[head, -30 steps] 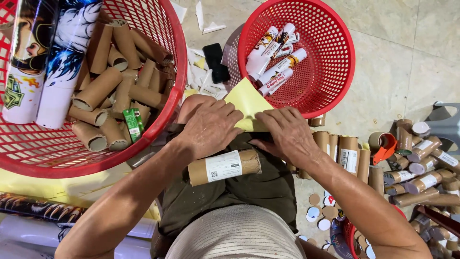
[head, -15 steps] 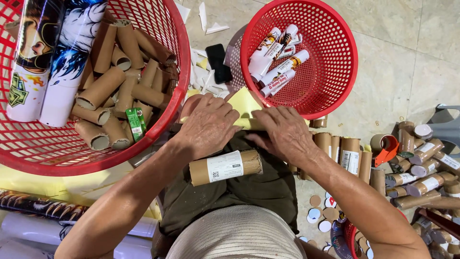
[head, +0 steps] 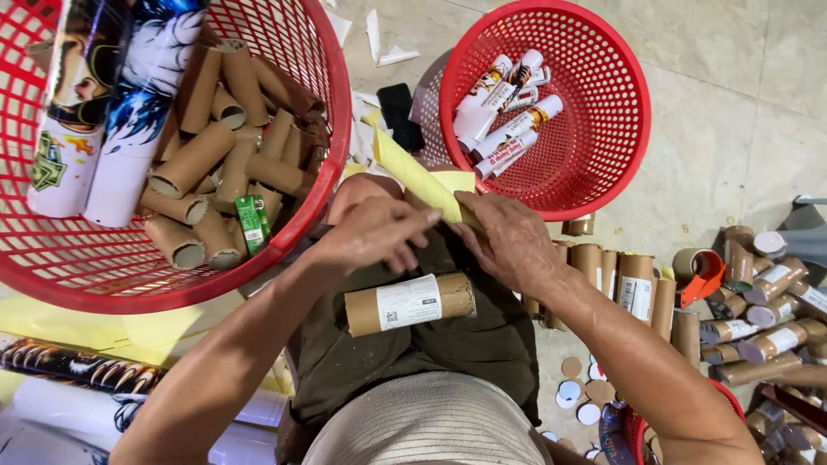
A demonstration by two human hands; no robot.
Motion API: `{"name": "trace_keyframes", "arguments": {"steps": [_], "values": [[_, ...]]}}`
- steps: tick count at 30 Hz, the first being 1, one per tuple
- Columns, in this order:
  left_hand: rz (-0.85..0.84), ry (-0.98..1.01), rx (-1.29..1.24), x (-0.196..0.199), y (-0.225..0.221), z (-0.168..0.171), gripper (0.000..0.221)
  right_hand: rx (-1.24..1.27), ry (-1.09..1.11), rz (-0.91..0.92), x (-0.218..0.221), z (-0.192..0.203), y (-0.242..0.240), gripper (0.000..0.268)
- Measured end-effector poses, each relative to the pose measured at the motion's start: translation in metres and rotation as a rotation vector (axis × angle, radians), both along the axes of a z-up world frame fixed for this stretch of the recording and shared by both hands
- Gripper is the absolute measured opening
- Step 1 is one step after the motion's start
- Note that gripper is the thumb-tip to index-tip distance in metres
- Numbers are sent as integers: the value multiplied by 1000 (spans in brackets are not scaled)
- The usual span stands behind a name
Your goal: The person rolls a yellow sheet of paper and inserts it into a cardboard tube, then peels a shipping label from a backing sheet and applies it to the exterior of the tube.
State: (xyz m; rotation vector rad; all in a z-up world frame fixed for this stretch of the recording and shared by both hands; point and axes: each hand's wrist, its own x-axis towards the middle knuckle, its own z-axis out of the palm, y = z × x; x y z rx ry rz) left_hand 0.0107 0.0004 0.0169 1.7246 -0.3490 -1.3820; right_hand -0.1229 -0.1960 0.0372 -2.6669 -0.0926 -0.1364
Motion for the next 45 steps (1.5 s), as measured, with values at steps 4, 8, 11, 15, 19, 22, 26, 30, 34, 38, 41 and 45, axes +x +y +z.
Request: {"name": "trace_keyframes", "arguments": {"steps": [4,8,11,15,19,22,26,30,34,38,41,45], "values": [[87,144,-208,5,-4,-27,65,196,88,-28,6,14,10,39],[371,174,-469,-3,-6,-15,53,292,-5,-82,15,24,17,35],[530,201,-587,-7,-11,-4,45,317,-54,-120,25,42,28,33],[703,204,-812,-4,-20,-3,37,205,-182,-129,36,43,36,31],[741,118,-935,3,-22,-9,33,201,-245,-116,40,54,44,32],[770,146,-980,10,-20,-5,30,482,-349,-226,47,61,44,54],[768,105,-938,9,-21,0,27,958,-13,-253,46,44,40,42],[849,-203,-836,10,-28,18,31,720,-187,-12,43,30,51,40],[857,-310,-813,13,-31,1,34,502,-210,-34,45,42,62,44],[735,-158,-931,14,-26,14,30,465,-229,-46,45,45,63,41],[607,29,-1081,10,-15,24,28,469,-304,-29,42,40,61,37],[519,-42,-1040,-14,-8,22,22,282,-446,-4,32,26,55,39]]}}
